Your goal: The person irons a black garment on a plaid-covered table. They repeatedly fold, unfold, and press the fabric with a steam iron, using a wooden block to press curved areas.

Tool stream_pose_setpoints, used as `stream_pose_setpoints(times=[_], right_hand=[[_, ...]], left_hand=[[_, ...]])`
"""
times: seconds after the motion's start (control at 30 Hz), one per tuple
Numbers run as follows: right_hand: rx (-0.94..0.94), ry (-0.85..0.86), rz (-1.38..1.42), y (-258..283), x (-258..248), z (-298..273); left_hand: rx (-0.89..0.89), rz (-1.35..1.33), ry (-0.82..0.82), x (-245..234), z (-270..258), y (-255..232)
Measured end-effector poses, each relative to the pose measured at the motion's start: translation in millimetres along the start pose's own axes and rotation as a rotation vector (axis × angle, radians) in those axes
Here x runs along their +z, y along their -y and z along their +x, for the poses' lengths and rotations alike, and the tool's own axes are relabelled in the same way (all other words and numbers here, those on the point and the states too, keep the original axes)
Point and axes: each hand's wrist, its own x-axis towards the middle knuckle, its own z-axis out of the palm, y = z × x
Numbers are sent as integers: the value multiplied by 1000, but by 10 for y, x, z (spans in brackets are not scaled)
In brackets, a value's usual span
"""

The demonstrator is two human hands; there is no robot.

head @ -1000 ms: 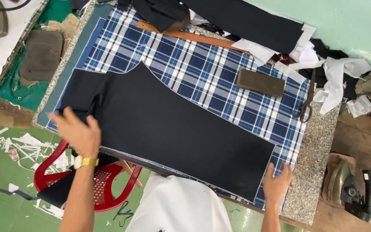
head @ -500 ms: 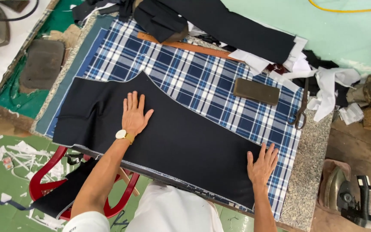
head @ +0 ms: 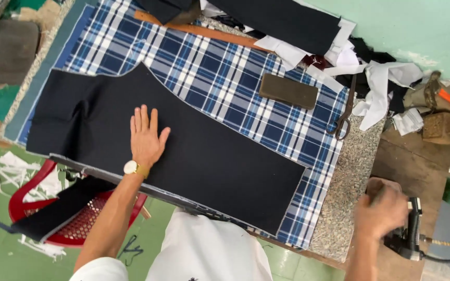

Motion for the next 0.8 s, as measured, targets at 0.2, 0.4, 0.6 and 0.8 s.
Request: stream_pose_setpoints(times=[0.2,0.4,0.6,0.8], right_hand=[[166,356,193,-1550,1314,564],[158,563,360,-1829,1528,921],[384,653,751,-1951,2045,1080],[413,565,668,-2016,2260,1040]], left_hand=[[-88,-53,115,146,-598,-955],[139,-257,128,420,-794,-2279],[323,-211,200,596,-950,-2684],[286,-277,152,638,-1037,-2507]])
